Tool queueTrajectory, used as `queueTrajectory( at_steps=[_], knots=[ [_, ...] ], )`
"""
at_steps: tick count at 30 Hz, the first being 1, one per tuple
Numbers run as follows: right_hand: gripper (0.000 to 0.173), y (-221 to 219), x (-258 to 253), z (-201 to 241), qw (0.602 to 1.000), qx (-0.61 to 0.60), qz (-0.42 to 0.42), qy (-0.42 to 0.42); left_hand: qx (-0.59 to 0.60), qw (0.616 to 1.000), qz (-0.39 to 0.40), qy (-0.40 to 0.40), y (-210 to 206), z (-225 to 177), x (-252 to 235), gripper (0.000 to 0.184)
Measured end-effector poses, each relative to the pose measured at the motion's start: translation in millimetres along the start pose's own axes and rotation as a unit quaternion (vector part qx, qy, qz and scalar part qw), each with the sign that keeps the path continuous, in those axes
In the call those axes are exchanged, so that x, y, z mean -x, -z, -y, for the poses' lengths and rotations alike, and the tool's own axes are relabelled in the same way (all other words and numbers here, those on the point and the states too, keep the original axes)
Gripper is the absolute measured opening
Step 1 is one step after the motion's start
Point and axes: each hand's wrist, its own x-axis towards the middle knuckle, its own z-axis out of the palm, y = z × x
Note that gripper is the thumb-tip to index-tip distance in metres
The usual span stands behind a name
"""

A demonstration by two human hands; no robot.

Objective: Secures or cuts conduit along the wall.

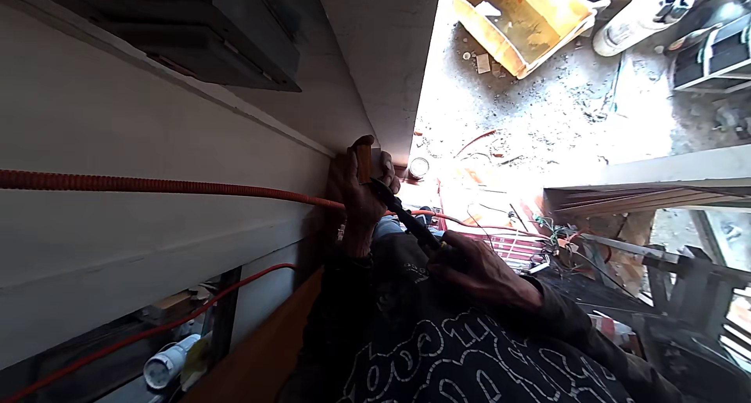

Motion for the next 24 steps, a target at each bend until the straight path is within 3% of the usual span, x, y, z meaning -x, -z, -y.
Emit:
queueTrajectory(
  at_steps=[11, 24],
  knots=[
    [0.036, -0.6, 2.8, -0.3, 1.0, -0.005, -0.005, -0.002, 0.003, 1.0, 0.007, 0.012, 2.5, 2.2, 3.9, 0.065],
    [0.036, 0.3, 2.5, -0.6, 1.0, 0.015, -0.019, -0.016, -0.039, 0.997, -0.041, 0.051, -3.0, 3.6, -4.9, 0.06]
  ],
)
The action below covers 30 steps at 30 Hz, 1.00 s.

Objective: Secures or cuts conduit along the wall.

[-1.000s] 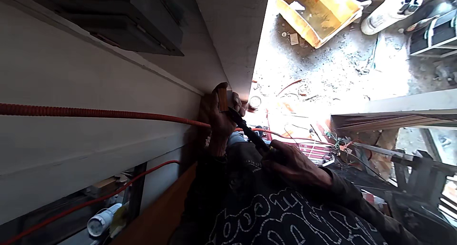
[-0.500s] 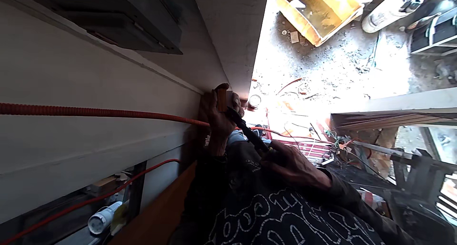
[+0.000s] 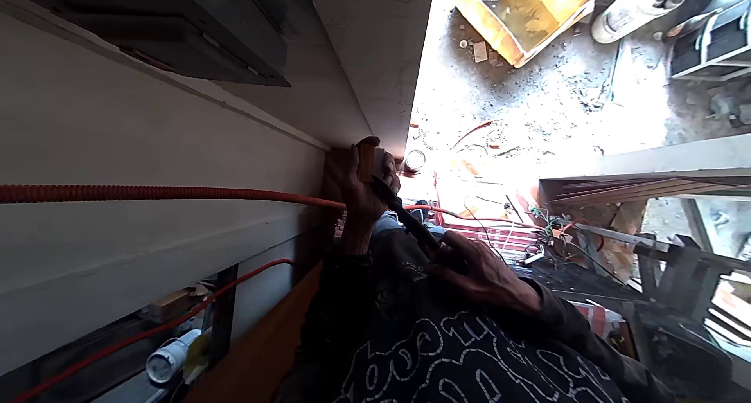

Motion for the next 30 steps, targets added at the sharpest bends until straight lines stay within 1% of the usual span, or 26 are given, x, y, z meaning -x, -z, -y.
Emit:
queueTrajectory(
  at_steps=[6, 11, 16, 22, 25, 30],
  knots=[
    [0.035, 2, -1, -1, 1.0, -0.004, -0.005, 0.0, -0.01, 1.0, -0.002, 0.003, 0, 0, -2, 0.06],
    [0.036, 4, -4, 0, 1.0, 0.003, -0.004, -0.003, 0.029, 0.999, -0.022, 0.008, -12, -5, -21, 0.058],
    [0.037, 4, -4, 1, 1.0, 0.002, -0.009, -0.004, -0.01, 1.0, 0.003, -0.002, 1, -1, -4, 0.059],
    [0.037, 3, -4, 1, 1.0, 0.004, -0.01, -0.008, 0.02, 0.999, 0.033, -0.008, 3, 0, -17, 0.058],
    [0.036, 2, -4, 2, 1.0, 0.001, -0.012, -0.007, 0.004, 1.0, 0.012, -0.003, 3, -1, -16, 0.058],
    [0.035, 1, -2, 3, 1.0, 0.0, -0.014, -0.005, -0.005, 1.0, 0.012, -0.009, 5, -2, -12, 0.057]
  ],
)
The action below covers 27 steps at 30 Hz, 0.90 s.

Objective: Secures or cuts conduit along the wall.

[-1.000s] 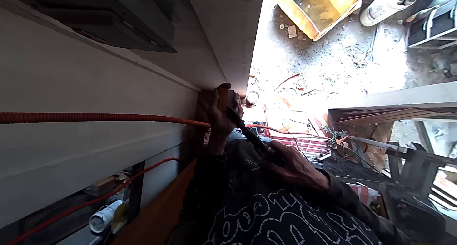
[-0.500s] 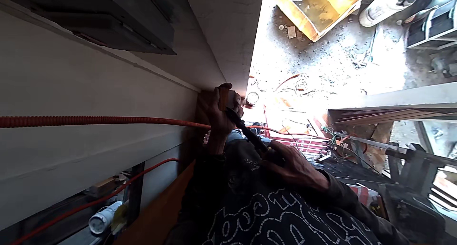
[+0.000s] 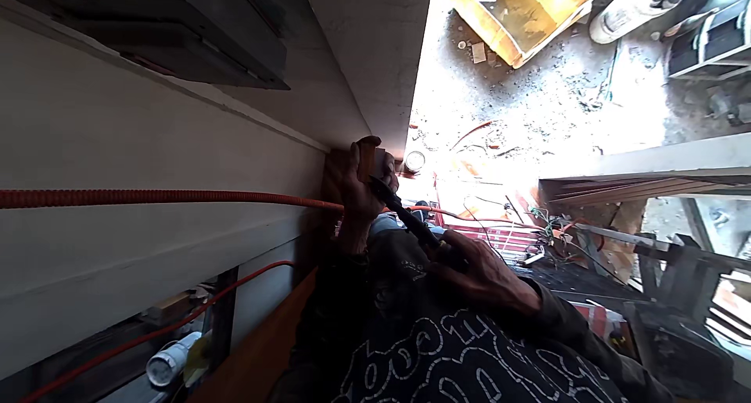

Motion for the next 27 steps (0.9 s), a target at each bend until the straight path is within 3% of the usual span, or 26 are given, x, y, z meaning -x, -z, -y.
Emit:
queueTrajectory(
  at_steps=[10, 13, 18, 27],
  knots=[
    [0.034, -6, 1, -2, 1.0, 0.001, -0.009, 0.009, 0.001, 1.0, 0.002, -0.013, -5, -3, 3, 0.058],
    [0.034, -11, 0, -3, 0.999, 0.011, -0.023, 0.025, 0.017, 1.0, -0.025, -0.006, -14, -5, 0, 0.066],
    [0.033, -20, 0, 1, 0.998, 0.024, -0.044, 0.035, 0.003, 1.0, 0.014, -0.025, -9, 0, 10, 0.08],
    [0.032, -27, -1, -2, 0.997, 0.008, -0.05, 0.051, 0.039, 0.998, 0.032, -0.041, -17, -5, 11, 0.073]
  ],
)
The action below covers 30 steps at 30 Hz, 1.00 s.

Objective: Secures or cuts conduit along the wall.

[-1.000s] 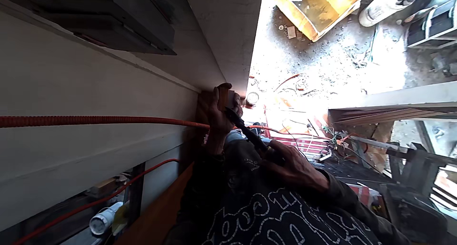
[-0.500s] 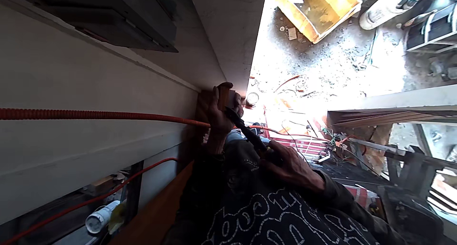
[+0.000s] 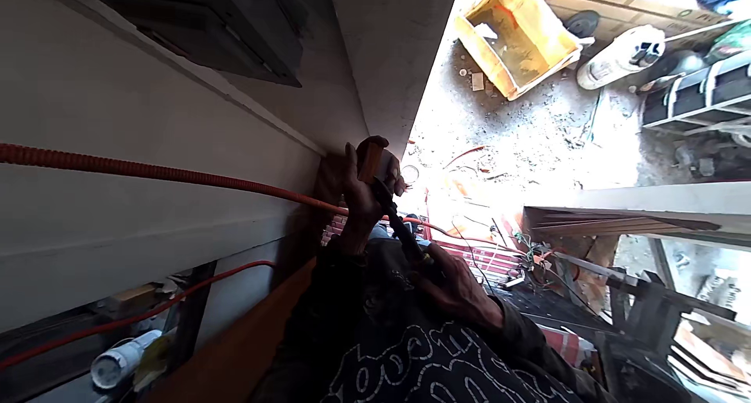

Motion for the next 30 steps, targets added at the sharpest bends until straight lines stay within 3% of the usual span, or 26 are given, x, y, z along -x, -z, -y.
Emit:
queueTrajectory(
  at_steps=[30],
  knots=[
    [0.034, -2.1, 1.0, 4.9, 0.999, 0.04, -0.011, 0.019, 0.014, 1.0, 0.011, -0.01, -2.6, -4.6, 3.9, 0.072]
  ],
)
